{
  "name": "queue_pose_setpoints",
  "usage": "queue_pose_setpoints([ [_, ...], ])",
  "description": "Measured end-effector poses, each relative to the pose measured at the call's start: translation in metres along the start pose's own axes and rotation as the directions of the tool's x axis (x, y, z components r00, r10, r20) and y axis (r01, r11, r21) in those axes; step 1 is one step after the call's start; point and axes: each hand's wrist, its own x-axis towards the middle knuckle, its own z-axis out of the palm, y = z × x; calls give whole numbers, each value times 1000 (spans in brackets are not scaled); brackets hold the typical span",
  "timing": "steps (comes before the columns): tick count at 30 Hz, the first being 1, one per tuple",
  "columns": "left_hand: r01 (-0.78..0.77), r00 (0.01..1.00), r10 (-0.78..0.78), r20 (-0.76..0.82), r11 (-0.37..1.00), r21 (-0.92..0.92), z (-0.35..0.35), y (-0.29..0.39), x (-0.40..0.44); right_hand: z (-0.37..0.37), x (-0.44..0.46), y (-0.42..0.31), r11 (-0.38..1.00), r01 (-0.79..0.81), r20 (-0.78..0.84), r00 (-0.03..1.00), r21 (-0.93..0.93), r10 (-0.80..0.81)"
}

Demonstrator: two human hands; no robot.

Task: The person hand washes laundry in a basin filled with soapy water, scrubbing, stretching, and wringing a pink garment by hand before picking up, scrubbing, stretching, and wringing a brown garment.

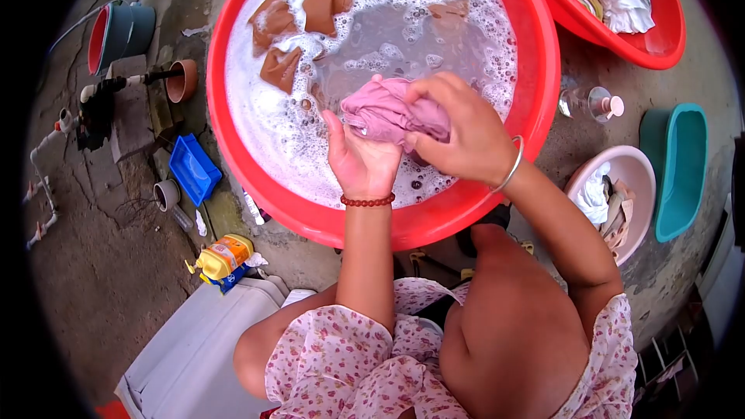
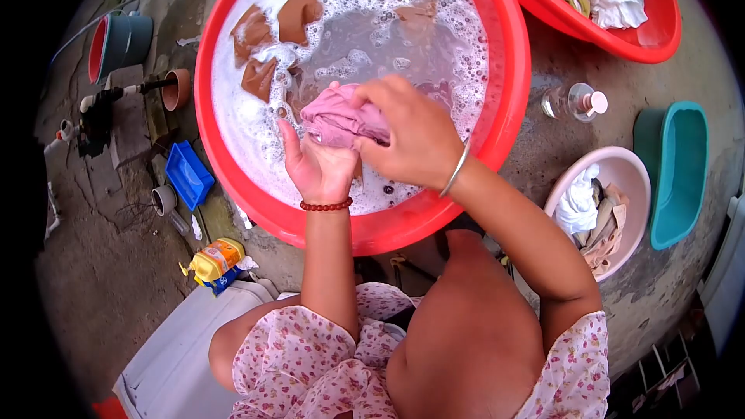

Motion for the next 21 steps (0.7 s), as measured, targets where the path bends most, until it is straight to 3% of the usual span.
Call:
queue_pose_setpoints([
  [2,39,995,-41,-89,999,-22,-31,-10,16,18,-20,-38,983,181,162,971,-17,-176],
  [3,415,835,-296,464,892,-178,-71,-20,39,27,-27,-48,944,330,196,926,0,-323],
  [4,596,634,-311,708,780,-191,-78,-26,36,31,-26,-44,944,331,199,925,3,-325],
  [5,743,370,-295,881,664,-90,-86,-32,33,35,-22,-36,933,334,167,936,-137,-310],
  [6,569,731,-377,569,797,-203,-66,-36,1,37,-15,-25,906,322,133,946,-274,-296],
  [7,352,934,-329,138,912,-209,-35,-45,-18,34,2,-5,917,200,-6,976,-346,-216],
  [8,248,953,-236,-192,968,41,21,-58,-22,29,11,13,914,204,-7,975,-351,-220],
  [10,332,915,-334,-226,942,-47,26,-60,-22,21,13,35,900,25,-84,994,-435,-68],
  [11,331,918,-332,-218,943,-45,16,-58,-20,21,10,25,899,30,-88,993,-438,-76],
  [13,291,957,-285,58,945,-151,-33,-55,-17,25,-17,-14,939,103,37,995,-327,-96],
  [14,298,955,-291,65,942,-156,-55,-50,-3,30,-26,-24,936,100,36,995,-337,-94],
  [15,544,793,-437,425,821,-171,-78,-43,15,38,-38,-33,946,202,82,979,-252,-187],
  [16,744,509,-476,718,662,-88,-92,-38,22,45,-48,-38,945,292,116,954,-149,-277],
  [18,749,471,-440,764,657,-83,-66,-45,11,46,-26,-10,917,317,135,947,-243,-291],
  [19,563,806,-505,308,815,-138,-21,-47,-10,42,-6,10,949,129,12,991,-287,-131],
  [20,356,906,-359,-225,933,-55,6,-50,-19,39,5,20,949,-61,-120,993,-311,24],
  [21,361,897,-354,-263,932,-22,9,-52,-19,37,3,18,949,-59,-122,992,-310,21],
])
